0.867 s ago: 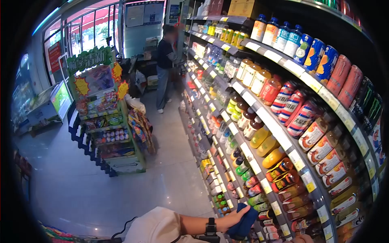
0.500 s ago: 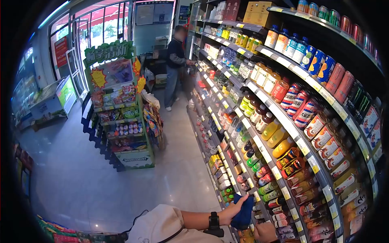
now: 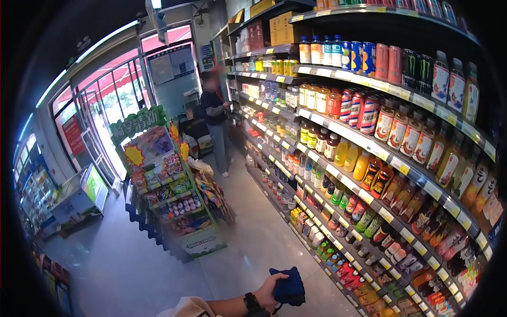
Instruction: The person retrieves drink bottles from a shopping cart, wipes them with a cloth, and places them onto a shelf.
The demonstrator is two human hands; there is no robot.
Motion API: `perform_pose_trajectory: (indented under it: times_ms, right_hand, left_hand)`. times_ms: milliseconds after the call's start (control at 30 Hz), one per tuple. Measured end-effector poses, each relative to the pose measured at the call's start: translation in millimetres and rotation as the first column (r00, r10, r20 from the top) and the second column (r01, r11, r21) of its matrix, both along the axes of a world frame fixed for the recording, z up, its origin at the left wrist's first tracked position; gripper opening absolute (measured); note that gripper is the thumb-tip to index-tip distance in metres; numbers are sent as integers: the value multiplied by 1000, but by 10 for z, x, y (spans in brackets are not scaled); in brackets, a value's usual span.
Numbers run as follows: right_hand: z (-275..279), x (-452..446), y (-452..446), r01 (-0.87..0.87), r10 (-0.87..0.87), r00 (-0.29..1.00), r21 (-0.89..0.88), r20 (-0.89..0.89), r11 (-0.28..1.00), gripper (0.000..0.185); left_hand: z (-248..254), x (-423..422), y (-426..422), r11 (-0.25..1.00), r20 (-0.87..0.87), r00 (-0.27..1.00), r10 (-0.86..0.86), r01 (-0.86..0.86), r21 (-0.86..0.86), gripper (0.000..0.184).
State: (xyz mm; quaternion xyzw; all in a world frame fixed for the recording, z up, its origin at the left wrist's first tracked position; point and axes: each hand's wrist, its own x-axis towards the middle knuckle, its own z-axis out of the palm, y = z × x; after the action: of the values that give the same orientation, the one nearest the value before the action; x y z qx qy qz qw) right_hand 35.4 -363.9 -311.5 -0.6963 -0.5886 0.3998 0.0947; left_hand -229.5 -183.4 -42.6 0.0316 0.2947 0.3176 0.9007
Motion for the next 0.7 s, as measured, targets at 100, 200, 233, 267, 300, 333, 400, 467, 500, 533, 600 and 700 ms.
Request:
perform_pose_trajectory:
  times_ms: [100, 200, 233, 267, 300, 333, 400, 467, 500, 533, 600, 700]
  right_hand:
    - [-14, -141, -281, 96, -95, 995, 36, -33, 995, 23]
    - [-76, -289, -489, 220, -204, 974, 183, -102, 958, 21]
    - [-37, -296, -476, 255, -218, 966, 351, -140, 901, 21]
    - [1010, -498, -138, 260, -184, 964, 549, -189, 794, 22]
    - [1440, -575, 78, 277, -259, 959, 579, -115, 767, 24]
    - [1642, -516, 254, 386, -334, 921, 346, -203, 855, 35]
    - [2162, -688, 680, 581, -254, 592, 186, -765, 792, 72]
    - [2839, -1020, 995, 531, -156, 463, 132, -872, 837, 75]
    - [2971, -1157, 1112, 501, -112, 366, 94, -924, 860, 72]
    - [2930, -1298, 1233, 468, -62, 480, 195, -875, 862, 67]
    - [2621, -1502, 1488, 444, -64, 614, 278, -787, 852, 54]
    - [2324, -1790, 1558, 486, -256, 624, 110, -738, 867, 44]
  left_hand:
    - [-35, -66, 72, 994, -89, 996, 20, -30, -103, 39]
    - [-204, -21, 229, 991, -80, 990, -119, 114, -66, 35]
    - [-280, -12, 251, 987, -91, 983, -162, 161, -19, 34]
    - [-268, -14, 257, 965, -61, 963, -262, 263, 7, 33]
    - [-247, 18, 299, 932, -34, 933, -357, 359, 45, 33]
    - [-174, 58, 320, 917, -38, 919, -393, 395, 62, 32]
    - [153, -12, 322, 861, -63, 900, -432, 432, 269, 39]
    - [192, -143, 366, 799, -33, 915, -401, 367, 477, 49]
    - [271, -231, 373, 778, -39, 925, -378, 340, 528, 51]
    - [216, -363, 424, 771, -62, 925, -374, 347, 534, 52]
    - [43, -628, 589, 749, -90, 925, -370, 354, 560, 54]
    - [-207, -1010, 729, 828, -122, 925, -359, 376, 416, 55]
